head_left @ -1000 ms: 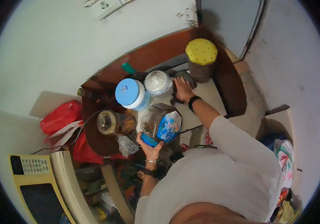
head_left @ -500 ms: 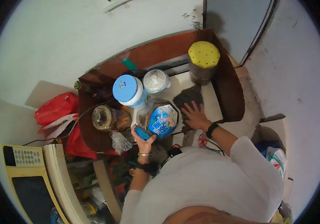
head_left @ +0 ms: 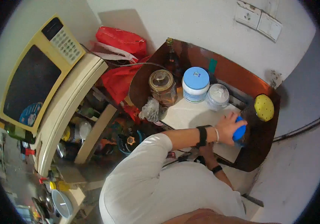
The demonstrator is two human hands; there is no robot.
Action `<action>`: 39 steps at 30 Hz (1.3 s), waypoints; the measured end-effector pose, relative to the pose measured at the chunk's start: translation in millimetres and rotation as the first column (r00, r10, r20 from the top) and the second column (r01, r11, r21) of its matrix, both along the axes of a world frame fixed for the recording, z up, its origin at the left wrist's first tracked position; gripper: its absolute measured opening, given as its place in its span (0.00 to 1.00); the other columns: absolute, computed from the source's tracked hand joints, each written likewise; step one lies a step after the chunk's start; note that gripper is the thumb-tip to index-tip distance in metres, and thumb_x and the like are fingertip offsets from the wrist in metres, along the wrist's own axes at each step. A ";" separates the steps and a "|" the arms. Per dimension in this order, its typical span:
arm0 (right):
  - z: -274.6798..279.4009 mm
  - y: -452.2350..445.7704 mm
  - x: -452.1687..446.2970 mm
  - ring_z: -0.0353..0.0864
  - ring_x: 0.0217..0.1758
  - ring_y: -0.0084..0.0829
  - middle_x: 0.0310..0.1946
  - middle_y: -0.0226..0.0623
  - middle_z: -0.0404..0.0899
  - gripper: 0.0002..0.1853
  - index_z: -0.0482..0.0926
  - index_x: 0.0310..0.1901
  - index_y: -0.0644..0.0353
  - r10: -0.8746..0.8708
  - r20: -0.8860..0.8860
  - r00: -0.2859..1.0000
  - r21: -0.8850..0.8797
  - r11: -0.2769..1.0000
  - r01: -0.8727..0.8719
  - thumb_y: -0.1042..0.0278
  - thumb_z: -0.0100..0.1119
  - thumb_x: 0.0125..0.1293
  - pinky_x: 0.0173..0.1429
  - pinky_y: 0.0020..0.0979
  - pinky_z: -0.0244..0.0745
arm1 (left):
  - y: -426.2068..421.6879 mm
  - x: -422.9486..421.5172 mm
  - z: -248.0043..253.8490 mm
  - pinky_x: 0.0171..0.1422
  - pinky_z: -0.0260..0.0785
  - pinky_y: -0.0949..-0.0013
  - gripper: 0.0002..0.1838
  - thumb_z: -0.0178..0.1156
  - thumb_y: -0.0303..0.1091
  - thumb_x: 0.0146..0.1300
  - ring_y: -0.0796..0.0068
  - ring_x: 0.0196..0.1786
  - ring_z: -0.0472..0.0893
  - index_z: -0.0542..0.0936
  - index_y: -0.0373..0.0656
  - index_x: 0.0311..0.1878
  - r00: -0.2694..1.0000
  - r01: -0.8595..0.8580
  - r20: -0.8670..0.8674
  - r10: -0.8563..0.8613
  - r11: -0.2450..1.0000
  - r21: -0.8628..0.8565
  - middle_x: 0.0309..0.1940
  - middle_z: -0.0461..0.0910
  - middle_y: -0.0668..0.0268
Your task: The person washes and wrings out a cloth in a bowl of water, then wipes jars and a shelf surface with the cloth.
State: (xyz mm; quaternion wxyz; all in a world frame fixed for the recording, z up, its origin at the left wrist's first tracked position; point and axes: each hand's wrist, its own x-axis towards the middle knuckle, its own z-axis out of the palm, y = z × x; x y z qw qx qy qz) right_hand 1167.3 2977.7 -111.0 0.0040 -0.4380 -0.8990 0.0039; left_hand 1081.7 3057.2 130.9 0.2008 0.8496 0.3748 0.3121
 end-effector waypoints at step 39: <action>104.4 95.2 -195.2 0.30 0.73 0.47 0.71 0.29 0.39 0.27 0.56 0.65 0.37 0.016 0.077 0.997 -0.417 0.909 0.018 0.54 0.43 0.63 0.63 0.70 0.28 | -49.4 -280.0 -107.1 0.50 0.68 0.60 0.23 0.66 0.36 0.45 0.52 0.44 0.75 0.75 0.39 0.46 0.872 -0.465 0.002 0.490 0.829 -0.310 0.42 0.75 0.52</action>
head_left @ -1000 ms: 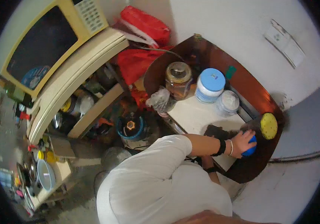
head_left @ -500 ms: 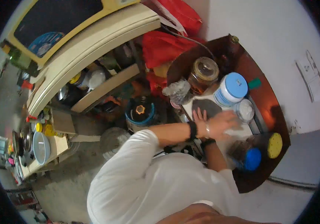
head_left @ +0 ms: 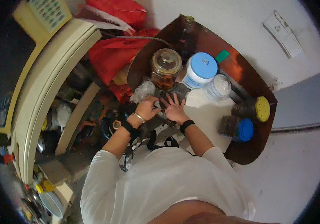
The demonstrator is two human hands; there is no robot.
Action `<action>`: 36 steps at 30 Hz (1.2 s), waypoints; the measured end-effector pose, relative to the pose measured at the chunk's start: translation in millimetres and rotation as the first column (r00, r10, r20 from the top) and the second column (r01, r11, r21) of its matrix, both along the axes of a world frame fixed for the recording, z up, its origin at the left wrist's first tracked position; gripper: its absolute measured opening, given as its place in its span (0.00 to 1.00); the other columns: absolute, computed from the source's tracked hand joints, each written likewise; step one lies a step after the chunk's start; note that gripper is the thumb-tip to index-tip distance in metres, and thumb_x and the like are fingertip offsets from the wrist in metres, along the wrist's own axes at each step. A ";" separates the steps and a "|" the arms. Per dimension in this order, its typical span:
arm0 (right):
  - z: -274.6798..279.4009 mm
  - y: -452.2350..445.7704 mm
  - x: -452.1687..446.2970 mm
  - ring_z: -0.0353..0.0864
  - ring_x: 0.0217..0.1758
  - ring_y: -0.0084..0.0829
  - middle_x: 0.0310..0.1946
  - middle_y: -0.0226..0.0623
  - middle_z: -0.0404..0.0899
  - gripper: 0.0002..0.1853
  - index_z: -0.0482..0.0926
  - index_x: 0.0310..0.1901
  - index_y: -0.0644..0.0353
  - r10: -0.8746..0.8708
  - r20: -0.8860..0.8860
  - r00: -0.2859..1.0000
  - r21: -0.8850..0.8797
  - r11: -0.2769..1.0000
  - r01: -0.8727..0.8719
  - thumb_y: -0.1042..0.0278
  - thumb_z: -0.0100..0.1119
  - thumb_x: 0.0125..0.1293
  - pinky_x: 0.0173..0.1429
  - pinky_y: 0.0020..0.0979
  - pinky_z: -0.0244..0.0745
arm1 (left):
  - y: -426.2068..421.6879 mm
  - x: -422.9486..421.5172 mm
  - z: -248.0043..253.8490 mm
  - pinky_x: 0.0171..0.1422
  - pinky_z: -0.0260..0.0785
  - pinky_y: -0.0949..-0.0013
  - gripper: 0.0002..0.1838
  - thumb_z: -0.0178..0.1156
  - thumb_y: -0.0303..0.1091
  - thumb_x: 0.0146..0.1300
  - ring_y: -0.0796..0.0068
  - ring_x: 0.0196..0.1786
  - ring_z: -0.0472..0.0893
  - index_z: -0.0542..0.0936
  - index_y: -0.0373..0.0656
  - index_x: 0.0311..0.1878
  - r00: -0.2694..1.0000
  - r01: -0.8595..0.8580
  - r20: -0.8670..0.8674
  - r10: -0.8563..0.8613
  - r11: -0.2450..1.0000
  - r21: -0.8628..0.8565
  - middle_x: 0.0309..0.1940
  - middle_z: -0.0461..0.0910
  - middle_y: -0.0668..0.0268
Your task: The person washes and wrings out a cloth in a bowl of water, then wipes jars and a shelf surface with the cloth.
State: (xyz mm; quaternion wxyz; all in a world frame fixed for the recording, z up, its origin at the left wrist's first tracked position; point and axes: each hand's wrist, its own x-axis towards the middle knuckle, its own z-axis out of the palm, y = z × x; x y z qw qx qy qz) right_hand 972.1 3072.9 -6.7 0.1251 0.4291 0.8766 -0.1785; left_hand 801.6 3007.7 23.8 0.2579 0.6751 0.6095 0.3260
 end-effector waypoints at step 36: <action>-19.7 -31.1 117.3 0.48 0.71 0.39 0.66 0.33 0.55 0.30 0.66 0.59 0.53 0.290 -0.256 0.922 0.019 0.955 -0.295 0.74 0.53 0.51 0.69 0.51 0.45 | 59.0 79.0 -7.9 0.52 0.68 0.60 0.25 0.62 0.28 0.50 0.53 0.49 0.74 0.70 0.42 0.54 0.997 0.006 -0.079 0.021 0.946 0.325 0.50 0.70 0.50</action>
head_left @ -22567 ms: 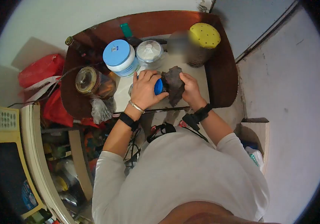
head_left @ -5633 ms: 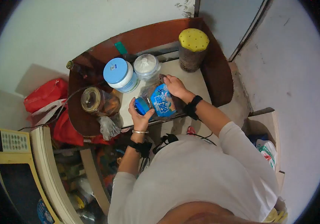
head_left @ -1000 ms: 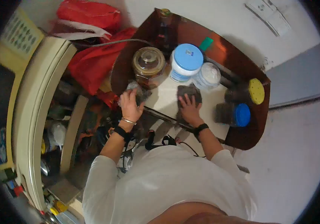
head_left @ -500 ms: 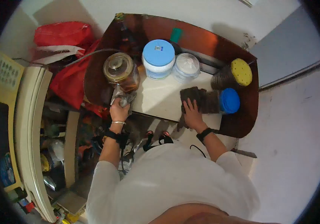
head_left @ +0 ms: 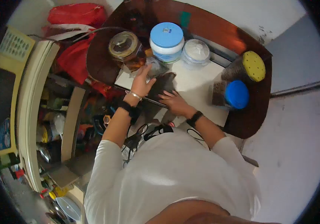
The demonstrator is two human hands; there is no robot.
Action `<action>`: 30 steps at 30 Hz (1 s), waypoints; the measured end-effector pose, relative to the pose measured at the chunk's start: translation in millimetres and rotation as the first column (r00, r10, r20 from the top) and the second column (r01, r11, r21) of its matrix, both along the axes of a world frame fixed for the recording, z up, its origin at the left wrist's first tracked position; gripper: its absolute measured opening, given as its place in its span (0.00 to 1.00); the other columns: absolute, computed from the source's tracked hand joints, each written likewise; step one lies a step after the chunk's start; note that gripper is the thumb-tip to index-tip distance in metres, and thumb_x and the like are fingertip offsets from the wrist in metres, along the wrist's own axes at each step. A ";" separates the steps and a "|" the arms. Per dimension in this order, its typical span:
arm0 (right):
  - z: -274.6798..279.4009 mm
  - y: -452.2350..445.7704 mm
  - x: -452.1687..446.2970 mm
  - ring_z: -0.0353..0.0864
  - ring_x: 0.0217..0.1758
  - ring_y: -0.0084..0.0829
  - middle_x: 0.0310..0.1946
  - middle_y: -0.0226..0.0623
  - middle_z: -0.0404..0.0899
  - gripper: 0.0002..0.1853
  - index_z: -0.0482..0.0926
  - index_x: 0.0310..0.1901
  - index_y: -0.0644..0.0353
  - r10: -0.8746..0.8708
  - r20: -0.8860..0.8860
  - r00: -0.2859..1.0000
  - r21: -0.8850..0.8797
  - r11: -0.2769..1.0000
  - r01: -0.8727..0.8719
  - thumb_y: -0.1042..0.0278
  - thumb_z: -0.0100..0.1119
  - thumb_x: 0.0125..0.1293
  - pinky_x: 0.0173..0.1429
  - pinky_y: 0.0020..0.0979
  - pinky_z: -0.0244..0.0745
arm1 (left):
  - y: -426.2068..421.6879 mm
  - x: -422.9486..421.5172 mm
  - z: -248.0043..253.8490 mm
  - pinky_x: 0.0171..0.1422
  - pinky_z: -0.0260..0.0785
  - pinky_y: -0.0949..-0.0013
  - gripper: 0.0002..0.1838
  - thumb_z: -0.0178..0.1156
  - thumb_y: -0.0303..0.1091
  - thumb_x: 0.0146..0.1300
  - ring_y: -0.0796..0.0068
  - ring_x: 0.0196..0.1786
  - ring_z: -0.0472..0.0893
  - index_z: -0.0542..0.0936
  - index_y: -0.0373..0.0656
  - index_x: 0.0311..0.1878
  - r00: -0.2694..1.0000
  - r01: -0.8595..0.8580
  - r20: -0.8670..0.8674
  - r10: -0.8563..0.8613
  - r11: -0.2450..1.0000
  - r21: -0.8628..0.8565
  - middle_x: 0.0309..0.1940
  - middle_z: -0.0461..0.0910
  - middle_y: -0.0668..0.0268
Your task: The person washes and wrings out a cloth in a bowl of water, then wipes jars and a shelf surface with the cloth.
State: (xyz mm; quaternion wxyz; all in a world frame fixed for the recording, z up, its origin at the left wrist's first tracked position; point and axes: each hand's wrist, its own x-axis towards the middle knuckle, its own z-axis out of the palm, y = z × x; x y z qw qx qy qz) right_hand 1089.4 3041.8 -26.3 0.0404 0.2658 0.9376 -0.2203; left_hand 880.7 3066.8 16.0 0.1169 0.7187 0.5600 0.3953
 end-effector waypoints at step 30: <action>0.9 50.2 -227.3 0.31 0.73 0.46 0.69 0.49 0.37 0.46 0.45 0.66 0.67 -0.025 0.079 0.997 -0.025 0.999 0.027 0.55 0.60 0.54 0.73 0.37 0.37 | -311.0 -30.3 -17.5 0.42 0.72 0.69 0.12 0.60 0.31 0.54 0.64 0.36 0.80 0.79 0.39 0.41 0.470 -0.677 0.063 0.880 0.405 -0.615 0.37 0.80 0.57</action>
